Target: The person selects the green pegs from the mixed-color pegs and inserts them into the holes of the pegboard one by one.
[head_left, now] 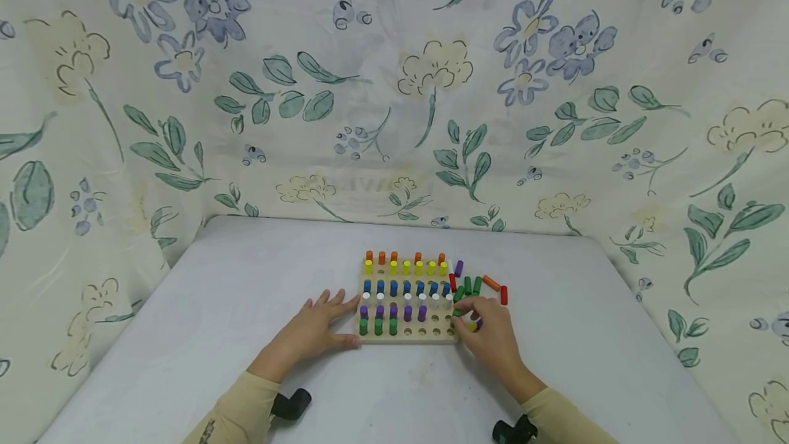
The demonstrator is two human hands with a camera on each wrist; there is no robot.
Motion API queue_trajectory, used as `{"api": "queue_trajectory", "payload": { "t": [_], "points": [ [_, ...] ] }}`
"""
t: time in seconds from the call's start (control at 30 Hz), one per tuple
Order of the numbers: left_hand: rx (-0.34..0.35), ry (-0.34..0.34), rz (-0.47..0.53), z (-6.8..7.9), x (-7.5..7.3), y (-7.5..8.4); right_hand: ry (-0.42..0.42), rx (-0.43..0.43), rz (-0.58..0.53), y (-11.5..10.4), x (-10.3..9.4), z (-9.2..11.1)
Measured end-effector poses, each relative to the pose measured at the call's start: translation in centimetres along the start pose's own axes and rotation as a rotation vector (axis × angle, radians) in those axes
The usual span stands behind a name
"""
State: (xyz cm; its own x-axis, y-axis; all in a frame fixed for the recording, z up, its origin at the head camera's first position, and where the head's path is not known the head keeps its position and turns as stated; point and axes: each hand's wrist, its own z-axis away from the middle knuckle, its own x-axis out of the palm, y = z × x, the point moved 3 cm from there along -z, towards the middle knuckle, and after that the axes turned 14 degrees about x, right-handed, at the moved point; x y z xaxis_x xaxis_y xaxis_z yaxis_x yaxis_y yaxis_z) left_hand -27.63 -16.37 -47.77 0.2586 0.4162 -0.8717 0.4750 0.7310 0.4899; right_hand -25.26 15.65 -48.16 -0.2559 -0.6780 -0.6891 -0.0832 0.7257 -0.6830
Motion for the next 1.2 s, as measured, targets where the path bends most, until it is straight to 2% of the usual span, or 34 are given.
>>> {"api": "queue_trajectory", "payload": {
  "t": [0.3, 0.73, 1.2],
  "points": [
    [-0.002, -0.008, -0.001, 0.1, -0.1, 0.1, -0.007, -0.012, 0.000, -0.6, 0.3, 0.2],
    [-0.005, -0.004, -0.014, 0.0, 0.1, 0.0, -0.023, -0.074, -0.020, -1.4, 1.1, 0.4],
    [-0.004, -0.004, -0.015, 0.0, 0.0, -0.1, -0.059, -0.083, -0.007, -2.4, 1.6, 0.6]
  ]
}}
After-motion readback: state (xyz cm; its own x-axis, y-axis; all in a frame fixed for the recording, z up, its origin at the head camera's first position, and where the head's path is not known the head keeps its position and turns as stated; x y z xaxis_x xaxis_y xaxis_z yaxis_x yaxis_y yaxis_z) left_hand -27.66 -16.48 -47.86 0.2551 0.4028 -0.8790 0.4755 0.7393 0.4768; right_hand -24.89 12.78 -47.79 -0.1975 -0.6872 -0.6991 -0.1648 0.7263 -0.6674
